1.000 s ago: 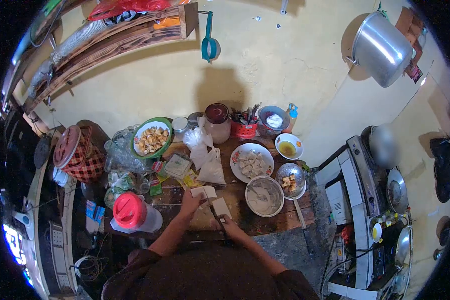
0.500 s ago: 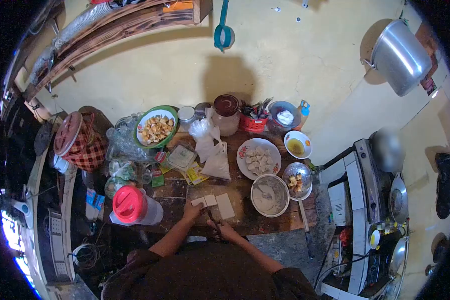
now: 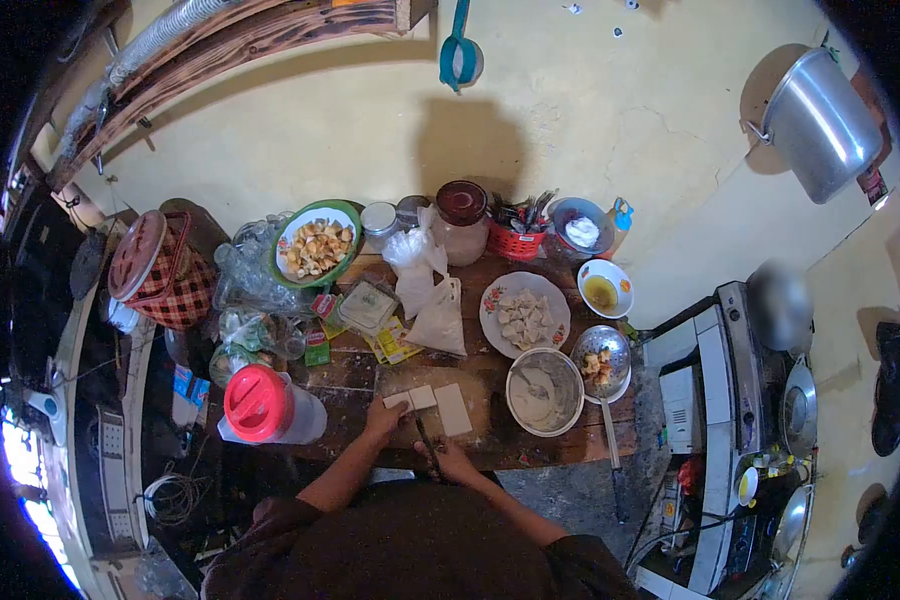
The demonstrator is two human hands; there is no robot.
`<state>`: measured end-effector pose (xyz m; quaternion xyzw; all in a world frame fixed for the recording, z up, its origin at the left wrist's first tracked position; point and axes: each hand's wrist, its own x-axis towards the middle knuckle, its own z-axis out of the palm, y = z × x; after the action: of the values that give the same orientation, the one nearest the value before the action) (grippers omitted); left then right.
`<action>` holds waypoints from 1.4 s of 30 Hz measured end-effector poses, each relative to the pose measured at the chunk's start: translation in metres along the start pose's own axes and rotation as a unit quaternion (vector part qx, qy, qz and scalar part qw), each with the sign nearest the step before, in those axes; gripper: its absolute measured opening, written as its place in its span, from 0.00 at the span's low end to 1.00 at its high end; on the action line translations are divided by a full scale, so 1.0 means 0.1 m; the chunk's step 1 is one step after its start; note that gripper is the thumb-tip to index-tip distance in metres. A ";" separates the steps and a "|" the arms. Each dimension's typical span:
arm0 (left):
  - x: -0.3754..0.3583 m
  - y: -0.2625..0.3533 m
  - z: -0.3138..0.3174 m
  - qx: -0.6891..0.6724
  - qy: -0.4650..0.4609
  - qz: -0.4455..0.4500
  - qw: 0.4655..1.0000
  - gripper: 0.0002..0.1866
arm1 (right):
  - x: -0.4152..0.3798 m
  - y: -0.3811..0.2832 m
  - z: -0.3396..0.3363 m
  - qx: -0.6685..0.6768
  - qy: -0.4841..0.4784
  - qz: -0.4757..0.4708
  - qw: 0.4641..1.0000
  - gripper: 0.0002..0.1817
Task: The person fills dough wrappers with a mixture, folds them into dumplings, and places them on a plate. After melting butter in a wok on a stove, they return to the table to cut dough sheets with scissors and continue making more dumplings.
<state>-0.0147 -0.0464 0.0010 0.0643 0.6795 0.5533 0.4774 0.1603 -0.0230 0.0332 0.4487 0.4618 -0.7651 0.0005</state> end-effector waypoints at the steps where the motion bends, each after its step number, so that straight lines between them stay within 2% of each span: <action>1: 0.01 0.00 0.00 0.000 0.001 0.000 1.000 0.16 | 0.02 0.01 -0.01 -0.009 -0.005 -0.004 1.000 0.24; 3: 0.01 0.02 -0.01 0.045 0.007 0.002 0.999 0.16 | 0.01 0.01 -0.02 -0.016 -0.005 -0.003 1.000 0.25; 16: -0.04 0.09 0.00 0.054 -0.011 -0.001 0.998 0.17 | -0.05 -0.04 0.01 -0.085 0.046 -0.059 0.994 0.24; 20: 0.05 -0.01 -0.01 0.025 -0.001 -0.013 1.000 0.16 | 0.11 0.18 -0.06 -0.092 0.031 -0.049 0.994 0.25; 23: 0.12 -0.10 -0.02 0.023 -0.007 -0.014 1.000 0.15 | 0.16 0.26 -0.06 -0.064 0.023 -0.098 0.993 0.27; 25: 0.22 -0.21 -0.05 0.035 -0.013 -0.008 0.999 0.15 | 0.14 0.23 -0.06 -0.133 0.045 -0.119 0.983 0.27; 29: 0.21 -0.18 -0.04 0.067 0.000 0.006 0.998 0.14 | -0.01 0.05 -0.05 -0.108 0.034 -0.054 0.992 0.27; 31: 0.18 -0.15 -0.03 0.060 -0.003 0.004 0.998 0.14 | 0.03 0.06 -0.06 -0.155 0.033 -0.026 0.987 0.27; 34: 0.25 -0.25 -0.04 0.046 -0.019 0.013 0.999 0.14 | -0.07 -0.02 -0.03 -0.142 0.042 -0.081 0.986 0.28; 38: 0.26 -0.27 -0.06 0.039 -0.002 0.032 0.999 0.15 | -0.09 -0.02 -0.04 -0.101 0.019 -0.047 0.994 0.29; 40: 0.25 -0.26 -0.06 0.060 -0.005 0.030 0.998 0.15 | -0.19 -0.18 0.00 -0.181 0.038 -0.081 0.979 0.29; 42: 0.26 -0.26 -0.06 0.033 -0.019 0.015 0.999 0.15 | -0.05 0.00 -0.02 -0.161 0.047 -0.062 0.984 0.29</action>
<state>-0.0214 -0.0444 -0.0355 0.1006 0.6871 0.5369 0.4791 0.1646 -0.0234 0.0360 0.4493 0.6051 -0.6572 0.0037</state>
